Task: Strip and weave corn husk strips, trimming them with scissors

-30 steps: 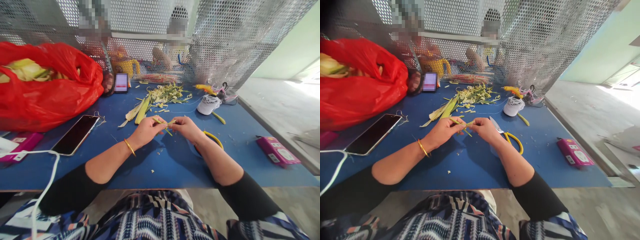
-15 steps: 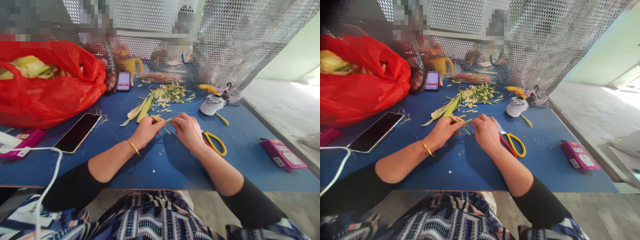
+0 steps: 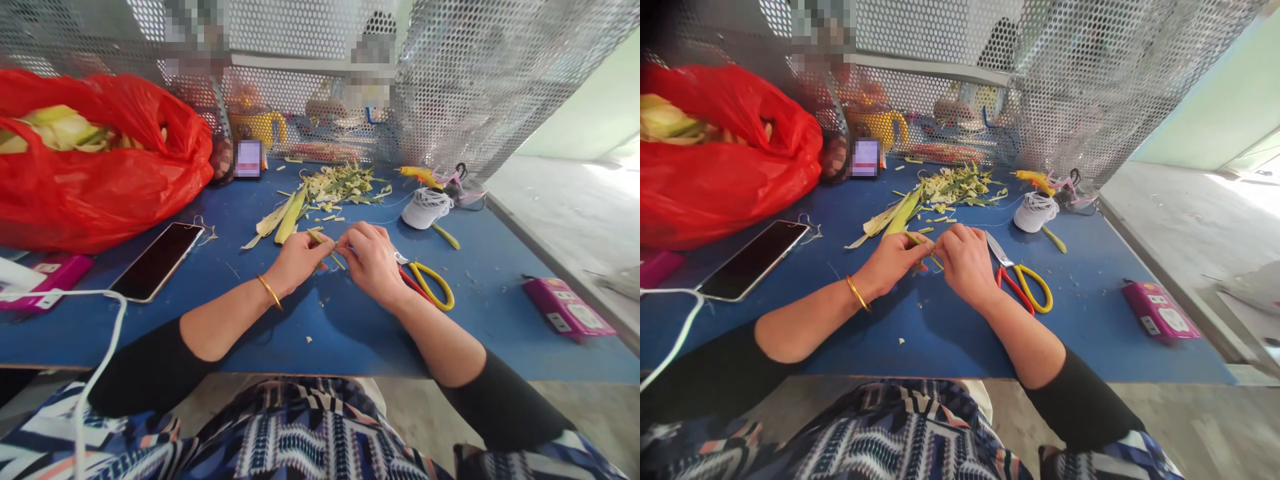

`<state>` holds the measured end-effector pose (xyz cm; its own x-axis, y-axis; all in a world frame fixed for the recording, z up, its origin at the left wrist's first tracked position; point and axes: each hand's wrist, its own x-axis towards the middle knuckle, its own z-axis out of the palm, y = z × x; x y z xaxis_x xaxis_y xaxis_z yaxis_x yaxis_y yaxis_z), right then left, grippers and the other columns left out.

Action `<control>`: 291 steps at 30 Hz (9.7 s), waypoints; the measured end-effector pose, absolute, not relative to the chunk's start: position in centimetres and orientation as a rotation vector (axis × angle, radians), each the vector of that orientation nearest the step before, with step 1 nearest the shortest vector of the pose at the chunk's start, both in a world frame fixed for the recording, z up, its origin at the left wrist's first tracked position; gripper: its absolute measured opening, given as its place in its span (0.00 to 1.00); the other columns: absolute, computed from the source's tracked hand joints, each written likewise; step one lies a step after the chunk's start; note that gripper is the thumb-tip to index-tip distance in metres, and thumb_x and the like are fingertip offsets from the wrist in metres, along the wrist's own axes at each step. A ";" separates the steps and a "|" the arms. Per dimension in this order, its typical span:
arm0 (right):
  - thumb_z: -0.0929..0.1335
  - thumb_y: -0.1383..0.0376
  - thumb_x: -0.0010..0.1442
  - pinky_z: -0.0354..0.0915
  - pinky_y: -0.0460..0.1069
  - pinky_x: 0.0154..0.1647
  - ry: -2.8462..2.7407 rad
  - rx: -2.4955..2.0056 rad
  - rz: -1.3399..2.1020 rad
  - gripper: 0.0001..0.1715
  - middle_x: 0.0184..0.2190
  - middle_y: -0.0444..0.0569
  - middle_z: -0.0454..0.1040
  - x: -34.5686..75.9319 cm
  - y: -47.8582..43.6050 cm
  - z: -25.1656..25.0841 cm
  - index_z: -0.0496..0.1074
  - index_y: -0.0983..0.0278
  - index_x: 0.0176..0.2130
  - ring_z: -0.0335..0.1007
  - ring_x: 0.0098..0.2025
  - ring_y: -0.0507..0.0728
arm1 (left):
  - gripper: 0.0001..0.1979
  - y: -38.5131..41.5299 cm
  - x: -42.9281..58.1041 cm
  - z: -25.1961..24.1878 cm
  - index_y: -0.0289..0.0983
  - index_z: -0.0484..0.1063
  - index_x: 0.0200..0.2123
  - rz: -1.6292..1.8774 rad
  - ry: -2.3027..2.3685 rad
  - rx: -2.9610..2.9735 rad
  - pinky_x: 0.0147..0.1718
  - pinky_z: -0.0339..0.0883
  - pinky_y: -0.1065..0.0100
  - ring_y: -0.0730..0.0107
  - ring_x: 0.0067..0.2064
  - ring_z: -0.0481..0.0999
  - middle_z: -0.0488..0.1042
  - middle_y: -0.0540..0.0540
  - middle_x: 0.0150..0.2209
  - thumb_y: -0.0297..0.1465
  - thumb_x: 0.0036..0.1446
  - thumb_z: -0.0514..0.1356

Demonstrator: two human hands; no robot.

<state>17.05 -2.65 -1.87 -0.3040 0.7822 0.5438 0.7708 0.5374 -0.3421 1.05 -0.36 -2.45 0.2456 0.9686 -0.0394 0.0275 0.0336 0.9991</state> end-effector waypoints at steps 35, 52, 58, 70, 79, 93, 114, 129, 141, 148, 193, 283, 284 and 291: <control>0.69 0.64 0.64 0.62 0.54 0.45 -1.920 -1.207 0.185 0.06 0.33 0.47 0.73 17.6 -2.0 -1.9 0.75 0.60 0.33 0.69 0.39 0.58 | 0.07 -0.7 1.2 -1.3 0.38 0.71 0.22 0.940 1.047 1.060 0.27 0.74 0.68 0.79 0.22 0.58 0.61 0.55 0.21 0.27 0.51 0.62; 0.64 0.65 0.65 0.59 0.54 0.44 -2.092 -1.201 0.191 0.11 0.33 0.48 0.70 17.0 -2.4 -1.9 0.67 0.61 0.30 0.66 0.38 0.58 | 0.07 -0.5 1.3 -2.1 0.37 0.72 0.19 1.011 0.973 1.202 0.24 0.70 0.74 0.78 0.24 0.65 0.68 0.52 0.23 0.29 0.47 0.64; 0.66 0.61 0.64 0.60 0.50 0.39 -1.771 -0.957 0.669 0.10 0.30 0.42 0.65 17.7 -1.8 -1.2 0.65 0.61 0.30 0.61 0.34 0.53 | 0.06 -0.5 1.1 -1.5 0.36 0.72 0.22 1.034 0.972 1.134 0.25 0.72 0.71 0.79 0.22 0.61 0.65 0.55 0.21 0.30 0.47 0.65; 0.71 0.60 0.63 0.63 0.54 0.47 -1.982 -1.062 0.069 0.06 0.33 0.46 0.75 17.7 -2.2 -1.4 0.75 0.59 0.35 0.70 0.39 0.58 | 0.07 -0.5 1.0 -1.4 0.35 0.72 0.22 1.014 0.949 1.029 0.24 0.71 0.71 0.80 0.22 0.58 0.63 0.56 0.20 0.31 0.45 0.67; 0.67 0.64 0.62 0.62 0.50 0.37 -1.853 -1.161 0.293 0.11 0.27 0.44 0.71 17.3 -1.9 -2.0 0.70 0.61 0.27 0.66 0.32 0.54 | 0.08 -0.8 1.1 -1.5 0.36 0.72 0.23 1.005 0.918 1.017 0.25 0.72 0.70 0.80 0.22 0.57 0.62 0.57 0.20 0.31 0.45 0.68; 0.66 0.64 0.62 0.63 0.51 0.40 -2.213 -2.353 -0.010 0.17 0.45 0.58 0.78 24.7 -5.0 0.8 0.75 0.67 0.50 0.75 0.46 0.64 | 0.07 0.6 0.1 -0.6 0.35 0.72 0.20 1.140 0.982 0.716 0.27 0.72 0.69 0.79 0.23 0.59 0.62 0.54 0.20 0.25 0.48 0.66; 0.64 0.68 0.64 0.65 0.53 0.37 -1.956 -2.639 -0.159 0.16 0.39 0.62 0.81 23.8 -7.8 -0.6 0.75 0.68 0.48 0.81 0.41 0.67 | 0.11 0.9 -0.7 0.0 0.36 0.69 0.20 1.223 0.877 0.650 0.26 0.72 0.71 0.79 0.23 0.60 0.62 0.55 0.19 0.26 0.46 0.69; 0.69 0.51 0.57 0.73 0.52 0.40 -1.613 -1.680 0.335 0.30 0.38 0.53 0.81 22.8 -9.4 -3.2 0.75 0.63 0.54 0.78 0.39 0.61 | 0.08 0.6 -0.6 0.2 0.36 0.72 0.21 1.225 0.873 0.649 0.26 0.73 0.71 0.79 0.23 0.59 0.63 0.55 0.20 0.27 0.43 0.69; 0.71 0.51 0.54 0.71 0.51 0.31 -1.736 -1.620 0.258 0.26 0.35 0.49 0.75 19.1 -9.0 -2.2 0.75 0.60 0.49 0.70 0.30 0.57 | 0.08 0.9 -0.6 0.0 0.35 0.71 0.22 1.247 0.862 0.693 0.26 0.74 0.70 0.79 0.23 0.61 0.64 0.54 0.21 0.27 0.45 0.69; 0.69 0.53 0.59 0.69 0.49 0.29 -1.907 -1.652 -0.006 0.26 0.34 0.49 0.74 18.9 -9.4 -1.7 0.77 0.62 0.53 0.67 0.25 0.54 | 0.05 0.6 -0.4 0.0 0.35 0.73 0.23 1.210 0.858 0.703 0.28 0.74 0.69 0.79 0.23 0.60 0.66 0.54 0.22 0.26 0.45 0.68; 0.63 0.59 0.69 0.62 0.50 0.32 -2.142 -2.458 -0.271 0.17 0.42 0.56 0.79 21.9 -6.9 0.4 0.78 0.61 0.49 0.79 0.42 0.63 | 0.05 -0.1 0.0 0.0 0.33 0.77 0.21 1.124 0.838 0.727 0.26 0.73 0.68 0.79 0.23 0.59 0.66 0.52 0.20 0.27 0.45 0.69; 0.67 0.56 0.66 0.65 0.46 0.28 -1.915 -1.852 -0.309 0.21 0.33 0.47 0.78 20.6 -9.3 -1.8 0.77 0.61 0.54 0.75 0.29 0.55 | 0.04 0.2 -0.1 -0.2 0.33 0.78 0.25 1.166 0.794 0.690 0.28 0.73 0.70 0.79 0.23 0.64 0.70 0.51 0.23 0.27 0.46 0.70; 0.67 0.56 0.65 0.65 0.47 0.28 -1.892 -1.966 -0.317 0.20 0.35 0.48 0.80 20.8 -9.0 -1.6 0.77 0.60 0.53 0.77 0.31 0.56 | 0.04 0.2 -0.1 -0.2 0.32 0.78 0.25 1.165 0.802 0.691 0.28 0.72 0.70 0.79 0.23 0.64 0.69 0.51 0.22 0.27 0.46 0.69; 0.66 0.61 0.67 0.66 0.51 0.32 -2.287 -2.375 -0.296 0.14 0.40 0.57 0.81 22.9 -6.7 0.7 0.80 0.62 0.45 0.80 0.40 0.64 | 0.04 -0.2 -0.2 0.2 0.33 0.79 0.25 1.095 0.820 0.737 0.27 0.71 0.71 0.80 0.22 0.61 0.65 0.54 0.20 0.28 0.47 0.68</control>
<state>22.94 -6.68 0.73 0.0364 0.9993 0.0111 0.9692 -0.0380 0.2432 -0.15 -0.21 0.20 0.2385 0.9506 -0.1987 -0.4584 0.2906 0.8399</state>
